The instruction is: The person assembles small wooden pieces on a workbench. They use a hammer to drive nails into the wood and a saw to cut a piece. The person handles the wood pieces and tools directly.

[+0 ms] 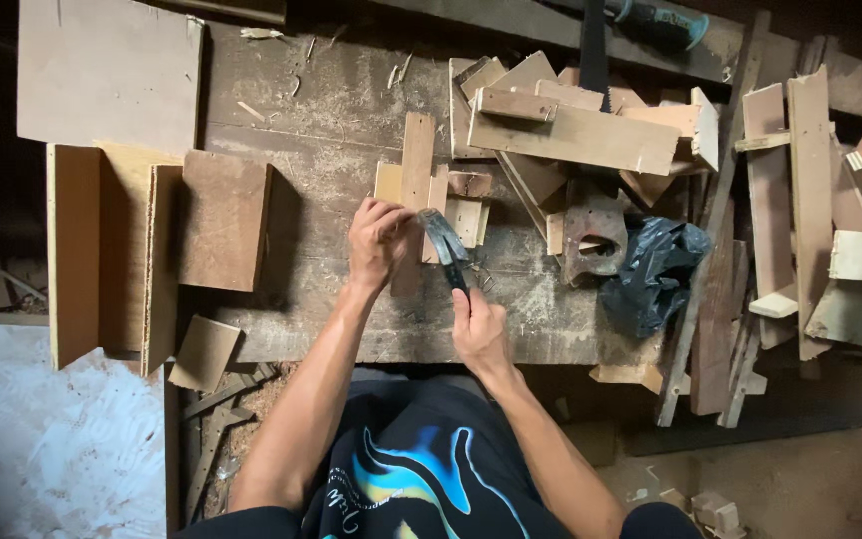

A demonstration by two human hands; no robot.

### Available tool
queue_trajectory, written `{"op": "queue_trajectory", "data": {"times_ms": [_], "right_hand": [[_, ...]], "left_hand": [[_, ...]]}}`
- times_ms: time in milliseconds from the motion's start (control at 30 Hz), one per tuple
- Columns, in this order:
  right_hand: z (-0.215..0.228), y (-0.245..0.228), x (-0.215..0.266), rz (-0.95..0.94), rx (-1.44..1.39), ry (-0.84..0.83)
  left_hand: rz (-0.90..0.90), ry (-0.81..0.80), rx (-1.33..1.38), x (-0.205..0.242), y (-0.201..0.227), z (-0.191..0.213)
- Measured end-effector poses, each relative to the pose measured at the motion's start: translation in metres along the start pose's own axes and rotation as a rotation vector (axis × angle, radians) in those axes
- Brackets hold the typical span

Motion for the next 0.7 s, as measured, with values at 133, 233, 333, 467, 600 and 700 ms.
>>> {"op": "queue_trajectory", "data": {"times_ms": [133,233,333,467,600,700], "right_hand": [[0.001,0.001,0.0,0.051,-0.059,0.013],[0.006,-0.003,0.002,0.108,-0.054,0.029],[0.007,-0.011,0.002,0.118,-0.099,0.022],[-0.003,-0.008,-0.002,-0.082,0.008,-0.106],[0.006,-0.023,0.002,0.144,0.068,0.074],[0.005,-0.02,0.006,0.209,-0.085,0.112]], "left_hand": [[0.008,0.014,0.006,0.003,0.001,0.003],[-0.002,0.009,0.004,0.003,0.001,0.0],[0.033,-0.013,-0.005,0.004,-0.006,-0.003],[0.042,-0.024,-0.003,0.007,-0.01,-0.005],[0.037,-0.034,0.006,0.005,-0.013,-0.006],[0.038,-0.022,0.025,0.009,-0.016,-0.006]]}}
Point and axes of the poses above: each hand's wrist, its own x-axis away from the middle knuckle, its own z-axis out of the back of the hand, y = z × x, the point moved 6 cm from there along -x, towards the middle knuckle, and after that the axes turned 2 degrees about -x, right-handed, at the moved point
